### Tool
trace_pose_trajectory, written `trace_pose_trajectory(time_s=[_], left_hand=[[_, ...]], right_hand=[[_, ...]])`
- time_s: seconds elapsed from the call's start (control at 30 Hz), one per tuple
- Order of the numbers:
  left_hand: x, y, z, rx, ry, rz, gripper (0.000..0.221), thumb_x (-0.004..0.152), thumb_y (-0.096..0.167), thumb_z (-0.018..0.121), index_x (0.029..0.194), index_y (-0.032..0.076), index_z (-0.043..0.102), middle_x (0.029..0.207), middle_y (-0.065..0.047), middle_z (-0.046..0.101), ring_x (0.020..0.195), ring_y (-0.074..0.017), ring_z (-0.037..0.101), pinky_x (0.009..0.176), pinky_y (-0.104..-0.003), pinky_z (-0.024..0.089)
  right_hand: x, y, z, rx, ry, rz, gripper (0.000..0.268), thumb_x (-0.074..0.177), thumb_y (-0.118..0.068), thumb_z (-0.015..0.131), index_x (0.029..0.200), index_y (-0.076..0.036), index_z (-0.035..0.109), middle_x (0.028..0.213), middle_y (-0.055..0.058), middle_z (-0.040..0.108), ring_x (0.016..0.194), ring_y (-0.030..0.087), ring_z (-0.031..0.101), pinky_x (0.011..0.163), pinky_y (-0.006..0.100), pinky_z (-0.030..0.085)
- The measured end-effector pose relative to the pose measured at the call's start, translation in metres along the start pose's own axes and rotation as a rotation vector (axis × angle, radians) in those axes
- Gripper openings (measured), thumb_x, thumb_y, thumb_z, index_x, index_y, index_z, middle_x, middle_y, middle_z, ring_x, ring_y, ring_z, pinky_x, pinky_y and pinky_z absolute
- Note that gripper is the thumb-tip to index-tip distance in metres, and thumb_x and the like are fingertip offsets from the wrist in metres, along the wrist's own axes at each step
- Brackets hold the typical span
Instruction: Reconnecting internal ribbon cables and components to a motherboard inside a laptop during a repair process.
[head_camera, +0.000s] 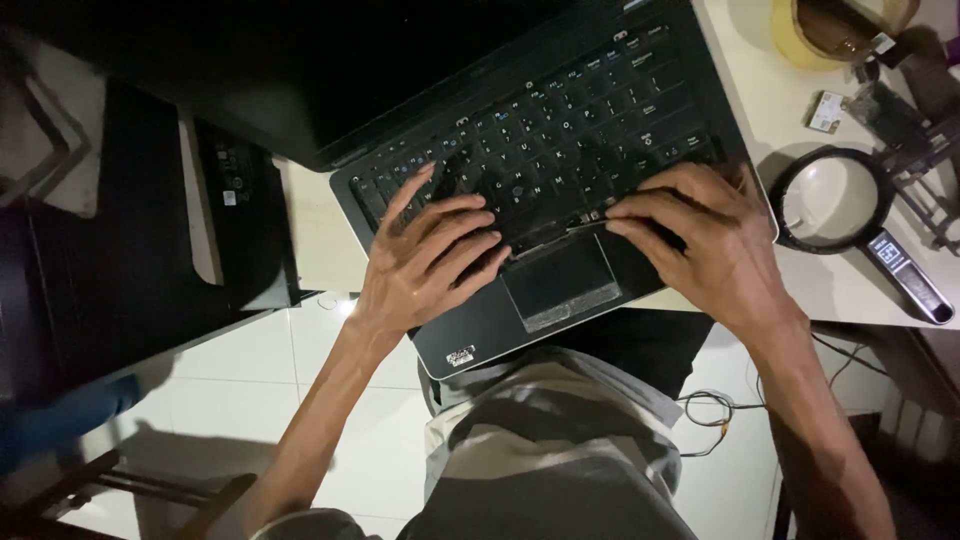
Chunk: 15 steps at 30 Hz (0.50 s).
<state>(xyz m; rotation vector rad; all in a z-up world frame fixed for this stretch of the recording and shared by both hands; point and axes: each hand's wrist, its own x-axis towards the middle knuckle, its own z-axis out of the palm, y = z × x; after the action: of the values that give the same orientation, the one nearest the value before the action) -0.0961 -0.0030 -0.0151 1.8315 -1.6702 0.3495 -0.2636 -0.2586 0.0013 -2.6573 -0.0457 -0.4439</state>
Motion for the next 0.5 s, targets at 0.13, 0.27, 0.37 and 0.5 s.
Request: trace_pose_trajectory(time_s=[0.13, 0.27, 0.37, 0.5], left_hand=[[-0.0005, -0.0004, 0.001, -0.011, 0.006, -0.009, 0.011, 0.093, 0.011, 0.091, 0.095, 0.006, 0.08, 0.105, -0.01, 0.078, 0.107, -0.0265, 0.074, 0.117, -0.055, 0.04], [-0.0027, -0.0014, 0.0031, -0.024, -0.021, -0.013, 0.012, 0.094, 0.012, 0.09, 0.099, 0.006, 0.08, 0.108, -0.011, 0.077, 0.11, -0.027, 0.073, 0.118, -0.056, 0.038], [-0.0026, -0.0006, 0.0033, -0.041, -0.026, -0.02, 0.012, 0.094, 0.01, 0.09, 0.099, 0.005, 0.08, 0.108, -0.012, 0.077, 0.111, -0.028, 0.074, 0.119, -0.057, 0.037], [-0.0032, -0.0013, 0.0029, -0.038, -0.032, -0.017, 0.013, 0.093, 0.01, 0.091, 0.098, 0.005, 0.08, 0.108, -0.012, 0.077, 0.112, -0.0283, 0.074, 0.119, -0.056, 0.037]], right_hand=[[-0.0036, 0.0042, 0.0061, -0.008, 0.016, -0.019, 0.014, 0.099, -0.019, 0.086, 0.108, -0.009, 0.081, 0.107, 0.005, 0.071, 0.098, 0.021, 0.065, 0.089, 0.04, 0.038], [-0.002, 0.0084, 0.0059, -0.001, 0.011, -0.078, 0.015, 0.1, -0.018, 0.084, 0.112, -0.011, 0.079, 0.107, 0.005, 0.067, 0.095, 0.02, 0.06, 0.087, 0.039, 0.034], [-0.0009, 0.0088, 0.0073, -0.046, -0.016, -0.08, 0.012, 0.102, -0.021, 0.081, 0.111, -0.013, 0.078, 0.108, 0.003, 0.067, 0.095, 0.02, 0.059, 0.088, 0.039, 0.034], [-0.0031, 0.0099, 0.0114, -0.078, -0.037, -0.048, 0.012, 0.102, -0.026, 0.081, 0.109, -0.016, 0.08, 0.107, -0.001, 0.068, 0.096, 0.018, 0.061, 0.09, 0.039, 0.033]])
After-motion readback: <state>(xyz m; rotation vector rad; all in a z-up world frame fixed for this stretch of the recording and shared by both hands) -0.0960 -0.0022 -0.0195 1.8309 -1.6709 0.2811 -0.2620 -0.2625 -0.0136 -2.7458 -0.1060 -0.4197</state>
